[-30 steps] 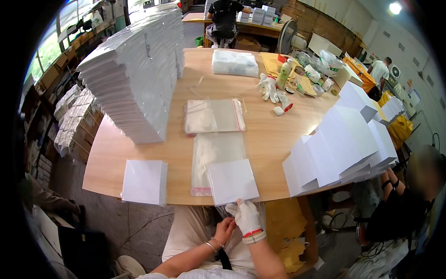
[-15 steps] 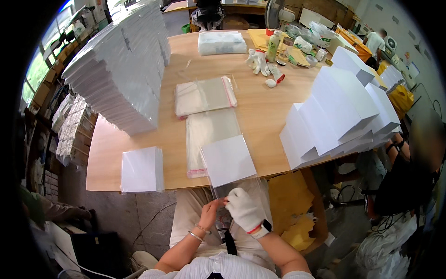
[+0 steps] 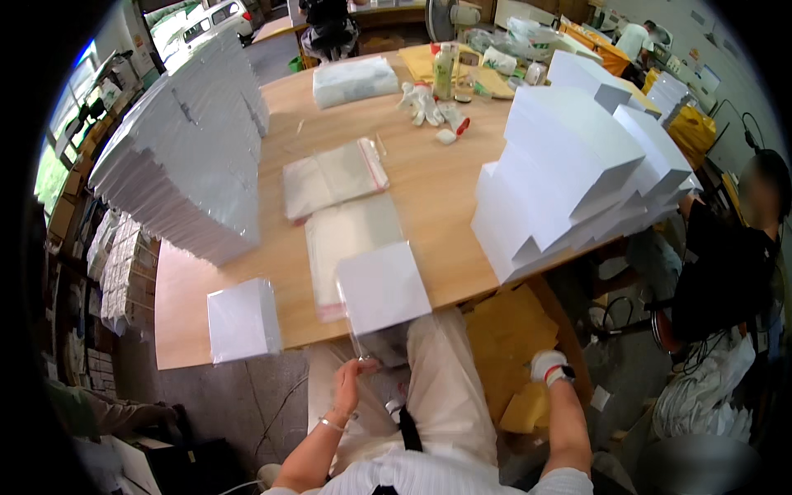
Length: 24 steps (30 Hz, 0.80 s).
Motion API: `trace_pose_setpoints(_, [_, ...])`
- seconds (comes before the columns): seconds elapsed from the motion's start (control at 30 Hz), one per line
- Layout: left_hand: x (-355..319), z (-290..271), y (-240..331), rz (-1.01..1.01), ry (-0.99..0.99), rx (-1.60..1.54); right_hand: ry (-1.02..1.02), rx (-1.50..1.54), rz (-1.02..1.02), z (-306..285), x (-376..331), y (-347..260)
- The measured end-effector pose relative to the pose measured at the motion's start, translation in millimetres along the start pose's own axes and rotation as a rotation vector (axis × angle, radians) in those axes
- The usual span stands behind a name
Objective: The person sits at a table and repeatedly picks up white sheets of paper, places them into clear plastic bags, and stacks the filled bags. The person also handles stacks of paper and plastic bags on the table.
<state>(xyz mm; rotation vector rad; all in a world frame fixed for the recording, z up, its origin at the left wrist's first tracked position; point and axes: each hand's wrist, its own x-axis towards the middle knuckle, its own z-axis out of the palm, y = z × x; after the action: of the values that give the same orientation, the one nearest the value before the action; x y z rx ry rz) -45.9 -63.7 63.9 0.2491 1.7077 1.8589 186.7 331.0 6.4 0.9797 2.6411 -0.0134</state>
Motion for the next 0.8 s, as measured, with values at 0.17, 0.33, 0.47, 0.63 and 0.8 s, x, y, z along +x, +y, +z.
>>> trace_pose_setpoints(0.17, [21.5, -5.0, 47.7, 0.888, 0.27, 1.281, 0.556, 0.494, -0.524, -124.6, -14.1, -131.3])
trace_pose_setpoints(0.33, [42.7, -25.0, 62.6, 1.126, -0.224, 1.342, 0.786, 0.525, -1.254, -170.2, 25.6, -186.6])
trace_pose_setpoints(0.47, [48.6, -31.0, 67.3, 1.024, -0.278, 1.102, 0.428, 0.515, -1.296, -179.0, 35.3, -172.1])
trace_pose_setpoints(0.63, [55.7, -24.8, 62.3, 0.541, -0.026, 0.817, -0.022, 0.966, -0.744, -174.8, 38.4, -183.6])
trace_pose_setpoints(0.8, [73.9, -12.7, 61.7, 0.391, 0.189, 0.532, -0.151, 1.024, -0.345, -189.7, 31.0, -208.3])
